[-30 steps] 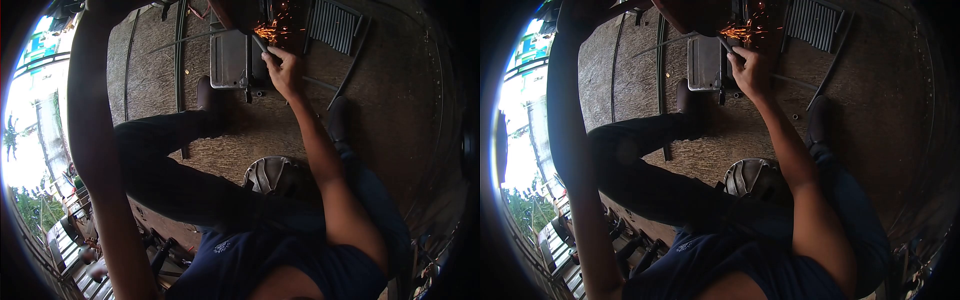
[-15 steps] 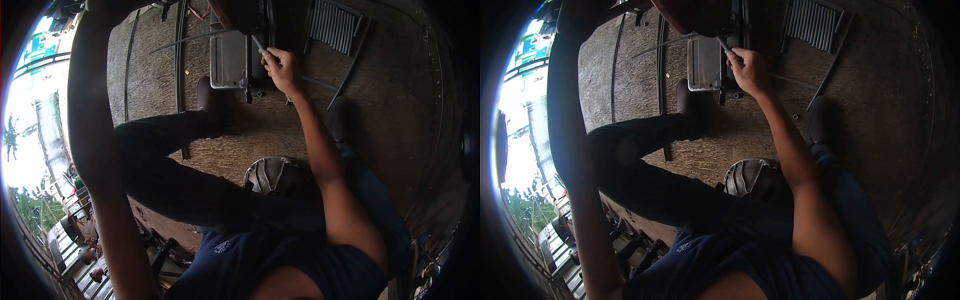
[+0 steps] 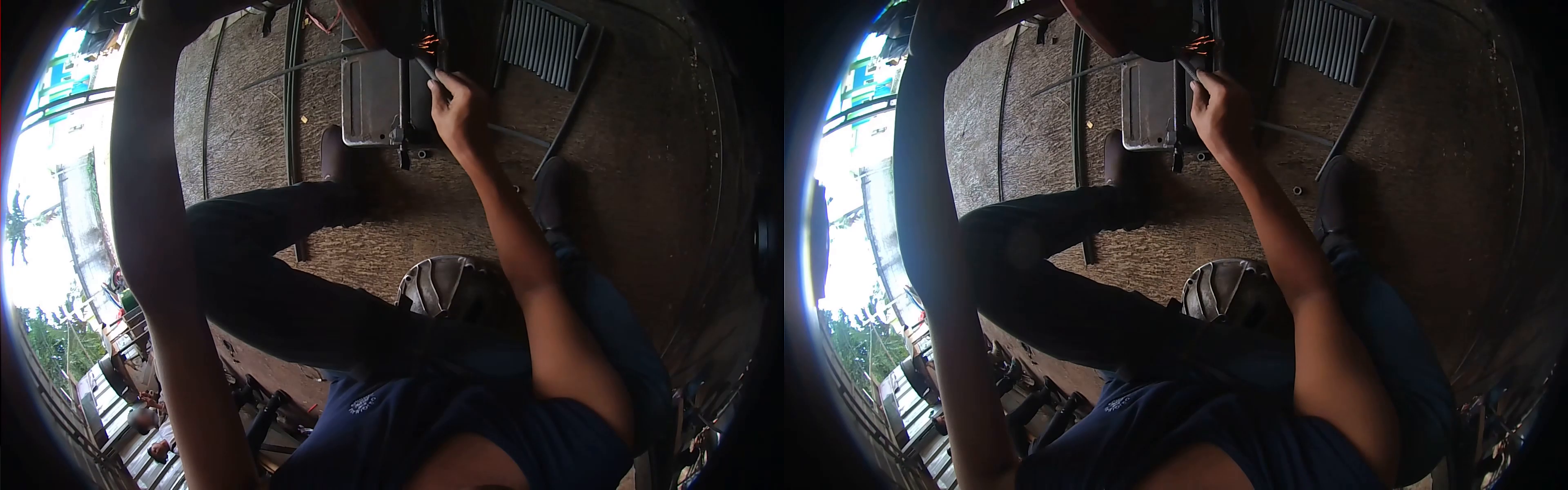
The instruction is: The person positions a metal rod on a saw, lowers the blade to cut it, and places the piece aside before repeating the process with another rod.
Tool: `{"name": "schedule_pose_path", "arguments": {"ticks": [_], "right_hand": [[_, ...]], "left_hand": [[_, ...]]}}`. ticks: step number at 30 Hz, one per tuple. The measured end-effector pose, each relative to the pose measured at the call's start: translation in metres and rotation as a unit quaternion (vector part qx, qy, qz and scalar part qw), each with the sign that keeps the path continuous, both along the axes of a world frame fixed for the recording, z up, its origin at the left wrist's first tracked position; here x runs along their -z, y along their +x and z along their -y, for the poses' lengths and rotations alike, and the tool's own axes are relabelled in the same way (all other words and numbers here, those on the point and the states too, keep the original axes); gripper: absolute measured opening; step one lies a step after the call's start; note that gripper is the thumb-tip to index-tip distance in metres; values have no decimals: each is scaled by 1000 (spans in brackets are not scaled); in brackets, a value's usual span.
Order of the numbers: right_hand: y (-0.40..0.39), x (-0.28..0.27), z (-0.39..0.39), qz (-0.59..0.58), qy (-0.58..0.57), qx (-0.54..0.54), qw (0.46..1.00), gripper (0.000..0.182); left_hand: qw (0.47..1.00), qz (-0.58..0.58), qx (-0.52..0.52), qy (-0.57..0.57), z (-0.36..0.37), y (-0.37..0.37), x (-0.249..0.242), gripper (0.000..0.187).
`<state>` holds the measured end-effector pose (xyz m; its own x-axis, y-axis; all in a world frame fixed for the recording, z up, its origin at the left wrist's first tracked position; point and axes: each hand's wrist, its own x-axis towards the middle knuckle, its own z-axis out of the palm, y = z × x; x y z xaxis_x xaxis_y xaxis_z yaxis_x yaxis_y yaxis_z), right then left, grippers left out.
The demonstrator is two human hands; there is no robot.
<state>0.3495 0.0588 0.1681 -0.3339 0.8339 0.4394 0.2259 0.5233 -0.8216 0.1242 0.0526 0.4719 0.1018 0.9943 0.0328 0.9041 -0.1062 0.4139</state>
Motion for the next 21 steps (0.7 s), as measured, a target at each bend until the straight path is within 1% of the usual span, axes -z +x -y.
{"name": "schedule_pose_path", "arguments": {"ticks": [1,2,3,4,5,6,7,8,9,10,11,12,13,14,15,16,17,18,19,20,21], "right_hand": [[0,0,2,-5,-33,-8,999,13],[0,1,3,-9,-67,-15,998,13],[0,4,3,-9,-66,-15,998,13],[0,7,3,10,-71,-21,997,20],[1,10,3,29,-76,-27,996,27],[2,10,2,29,-76,-27,996,27],[3,10,0,22,-86,-46,995,26],[3,10,-1,16,-96,-64,993,26],[4,6,-1,16,-96,-64,993,26],[5,3,-1,13,-123,-79,989,20],[6,-1,-1,11,-150,-94,984,17],[8,-5,-2,11,-150,-94,984,17],[10,-8,-3,7,-179,-117,977,18],[12,-9,-3,3,-208,-141,968,21],[12,-6,-4,3,-208,-141,968,21],[12,-1,-5,-22,-249,-167,954,23],[11,2,-6,-47,-291,-194,936,26],[11,0,-6,-48,-290,-194,936,26],[10,-4,-5,-92,-337,-214,912,28],[10,-6,-5,-136,-382,-232,884,30],[10,-5,-5,-136,-382,-232,884,30]], "left_hand": [[1000,0,0,0,0,0,-1,51],[990,-136,6,31,-1,0,-1,52],[961,-269,12,62,-2,-1,-1,52],[961,-269,12,62,-2,-3,1,52],[979,-184,42,70,-2,-7,3,52],[989,-98,73,77,-2,-8,4,53],[990,-98,73,77,-2,-10,3,53],[994,106,13,-3,-3,-11,3,53],[948,305,-46,-83,-4,-11,2,53],[948,305,-47,-83,-3,-12,2,53],[995,92,12,-22,-3,-13,2,52],[989,-127,71,41,-3,-14,2,51],[989,-127,70,41,-4,-16,3,51],[984,-153,76,59,-5,-19,6,51],[978,-178,82,76,-7,-22,10,52],[978,-178,82,76,-6,-27,11,52],[974,213,49,-54,-3,-35,11,55],[805,567,8,-176,-1,-30,8,58],[805,567,8,-176,1,-24,9,58],[822,555,-53,-118,4,-16,13,60],[832,539,-114,-61,6,-7,13,62]]}}
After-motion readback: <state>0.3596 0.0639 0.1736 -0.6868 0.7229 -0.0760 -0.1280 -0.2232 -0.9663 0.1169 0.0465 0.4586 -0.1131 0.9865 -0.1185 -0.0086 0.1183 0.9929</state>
